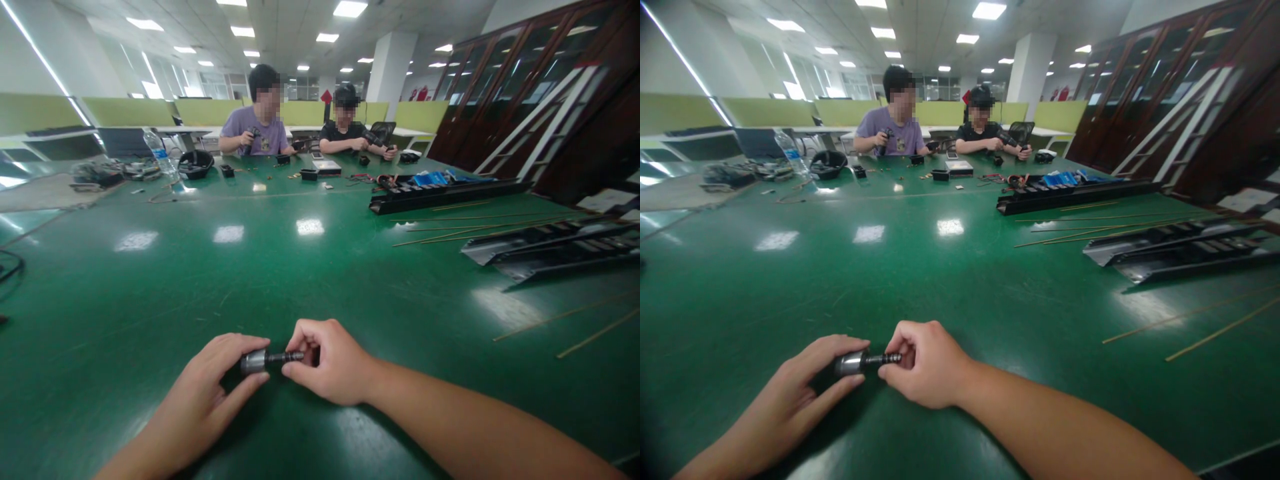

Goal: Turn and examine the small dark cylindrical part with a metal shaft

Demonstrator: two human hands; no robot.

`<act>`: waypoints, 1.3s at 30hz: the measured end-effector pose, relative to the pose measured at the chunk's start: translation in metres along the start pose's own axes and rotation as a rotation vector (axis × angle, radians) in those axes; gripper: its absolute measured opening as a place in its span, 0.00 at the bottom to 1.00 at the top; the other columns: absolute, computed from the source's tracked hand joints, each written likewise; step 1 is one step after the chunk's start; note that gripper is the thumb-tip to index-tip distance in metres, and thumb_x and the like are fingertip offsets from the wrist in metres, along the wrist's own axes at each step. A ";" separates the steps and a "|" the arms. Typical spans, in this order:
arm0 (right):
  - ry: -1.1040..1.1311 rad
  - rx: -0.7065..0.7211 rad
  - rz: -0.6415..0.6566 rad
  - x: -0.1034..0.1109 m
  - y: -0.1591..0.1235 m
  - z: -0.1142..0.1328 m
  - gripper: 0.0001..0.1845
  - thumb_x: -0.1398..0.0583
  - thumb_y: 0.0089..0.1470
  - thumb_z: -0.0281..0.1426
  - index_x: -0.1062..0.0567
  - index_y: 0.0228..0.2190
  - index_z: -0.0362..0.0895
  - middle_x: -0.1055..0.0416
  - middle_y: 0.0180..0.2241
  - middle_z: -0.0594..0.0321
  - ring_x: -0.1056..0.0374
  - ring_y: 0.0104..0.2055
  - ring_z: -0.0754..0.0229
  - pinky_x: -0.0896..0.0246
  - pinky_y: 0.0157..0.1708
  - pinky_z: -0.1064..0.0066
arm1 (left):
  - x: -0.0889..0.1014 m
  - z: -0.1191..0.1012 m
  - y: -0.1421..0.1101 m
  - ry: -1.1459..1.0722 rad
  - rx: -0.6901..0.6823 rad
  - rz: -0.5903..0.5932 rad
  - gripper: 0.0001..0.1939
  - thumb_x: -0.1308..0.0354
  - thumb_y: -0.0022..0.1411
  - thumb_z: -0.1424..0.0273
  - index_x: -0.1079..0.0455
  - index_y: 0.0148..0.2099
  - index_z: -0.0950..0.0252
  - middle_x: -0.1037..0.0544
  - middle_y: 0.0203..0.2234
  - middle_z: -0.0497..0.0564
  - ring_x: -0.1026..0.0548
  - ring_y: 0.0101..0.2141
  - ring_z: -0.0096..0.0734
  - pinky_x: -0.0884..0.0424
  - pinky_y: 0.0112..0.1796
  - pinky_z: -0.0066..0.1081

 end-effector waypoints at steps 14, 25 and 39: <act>0.025 -0.006 0.005 -0.001 0.000 -0.004 0.06 0.35 0.47 0.28 0.28 0.29 0.41 0.33 0.20 0.69 0.38 0.22 0.67 0.45 0.22 0.76 | 0.004 0.001 0.000 0.031 -0.030 -0.040 0.18 0.42 0.66 0.61 0.34 0.57 0.53 0.24 0.48 0.48 0.26 0.49 0.33 0.27 0.49 0.30; 0.036 0.002 -0.012 -0.001 0.000 -0.004 0.07 0.35 0.47 0.29 0.28 0.29 0.41 0.33 0.21 0.68 0.38 0.22 0.67 0.44 0.23 0.76 | 0.008 0.003 0.000 0.072 -0.060 -0.069 0.18 0.40 0.65 0.61 0.35 0.56 0.52 0.25 0.48 0.47 0.26 0.49 0.33 0.28 0.51 0.30; 0.088 -0.025 -0.056 0.002 0.001 -0.004 0.09 0.34 0.46 0.29 0.29 0.29 0.41 0.34 0.21 0.68 0.39 0.22 0.67 0.44 0.23 0.75 | 0.017 0.022 -0.002 0.104 0.020 -0.072 0.19 0.41 0.64 0.57 0.34 0.56 0.54 0.25 0.49 0.48 0.26 0.49 0.36 0.29 0.52 0.33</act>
Point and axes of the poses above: each hand's wrist, its own y-axis towards the middle knuckle, its own x-axis out of the back of the hand, z = x × y, the point moved 6 cm from there along y, towards the middle knuckle
